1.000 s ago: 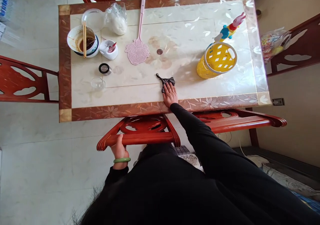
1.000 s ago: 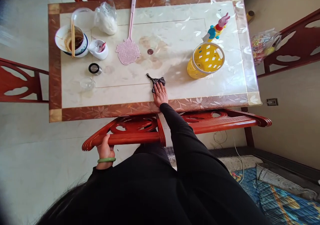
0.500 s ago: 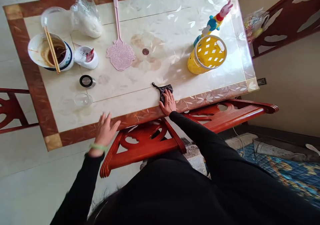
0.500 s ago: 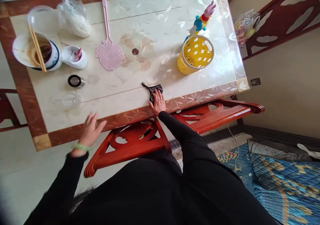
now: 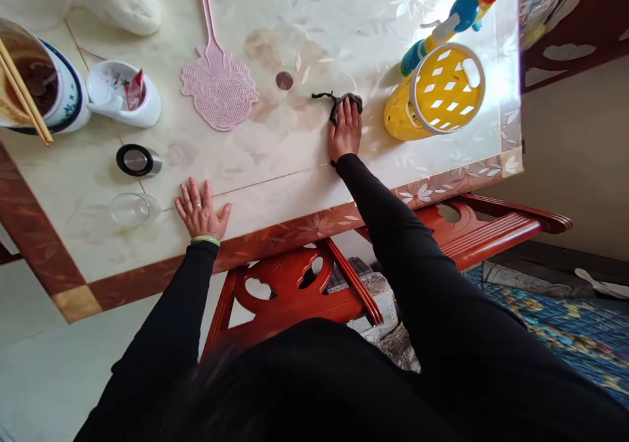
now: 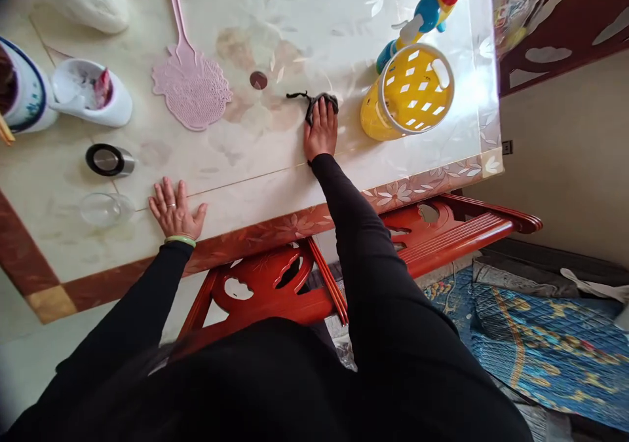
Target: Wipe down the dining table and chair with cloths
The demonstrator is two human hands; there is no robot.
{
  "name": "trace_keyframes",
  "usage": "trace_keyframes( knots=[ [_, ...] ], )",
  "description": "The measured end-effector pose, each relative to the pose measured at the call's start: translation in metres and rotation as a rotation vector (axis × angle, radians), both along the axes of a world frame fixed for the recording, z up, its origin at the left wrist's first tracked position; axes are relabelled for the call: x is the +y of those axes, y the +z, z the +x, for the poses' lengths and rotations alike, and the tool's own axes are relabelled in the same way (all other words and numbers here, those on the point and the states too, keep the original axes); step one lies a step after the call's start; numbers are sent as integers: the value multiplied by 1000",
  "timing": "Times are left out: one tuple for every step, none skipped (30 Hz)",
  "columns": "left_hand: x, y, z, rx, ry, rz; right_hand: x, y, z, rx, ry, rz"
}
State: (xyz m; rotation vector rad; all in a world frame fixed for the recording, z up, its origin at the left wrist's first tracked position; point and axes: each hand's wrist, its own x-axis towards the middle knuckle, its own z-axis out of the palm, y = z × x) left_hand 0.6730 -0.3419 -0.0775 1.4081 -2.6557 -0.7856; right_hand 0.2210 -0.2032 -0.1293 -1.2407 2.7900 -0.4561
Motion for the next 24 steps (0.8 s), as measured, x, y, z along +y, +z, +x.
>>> trace_keyframes(
  knots=[
    [0,1,-2,-8,-2,4,2,-3,-3,-5,-1,-5],
    [-1,2,-4,-15,-3,9,9,-3,3,-15,-6,0],
    [-1,4,-6,-21,-2,16,23,-1,16,-28,-14,15],
    [-1,5,-7,-23,-1,23,42,5,35,-42,-28,38],
    [-2,6,-8,-17,0,30,64,12,59,-57,-44,64],
    [-2,7,-8,-4,0,34,87,20,86,-73,-58,90],
    [-2,7,-8,13,-1,36,109,27,112,-89,-64,113],
    [-2,6,-7,31,-3,36,129,35,136,-107,-57,137],
    [-2,5,-7,46,-7,31,145,41,156,-127,-41,160],
    [-2,4,-6,58,-11,22,157,45,170,-146,-21,182],
    [-2,2,-6,66,-16,8,165,48,179,-163,-5,203],
    [-2,0,-5,69,-21,-8,167,50,183,-172,-4,219],
    [-3,-2,-5,70,-26,-25,166,50,182,-172,-20,228],
    [-3,-4,-4,69,-31,-39,160,48,177,-163,-50,228],
    [-2,-6,-3,67,-34,-49,152,46,169,-146,-84,220],
    [-2,-7,-3,64,-36,-55,141,43,158,-126,-117,207],
    [-2,-9,-2,60,-34,-57,127,39,145,-103,-147,191],
    [-2,-10,-2,57,-31,-58,112,36,128,-80,-175,178],
    [-1,-11,-1,53,-28,-60,95,33,109,-58,-203,171],
    [-1,-12,0,50,-24,-63,77,30,88,-35,-233,171],
    [0,-13,0,48,-22,-67,58,27,65,-13,-262,177],
    [0,-13,1,46,-21,-70,39,24,41,5,-286,185],
    [1,-14,2,42,-19,-72,21,22,17,17,-300,192],
    [1,-14,3,35,-16,-70,3,20,-6,27,-301,194]
  ],
)
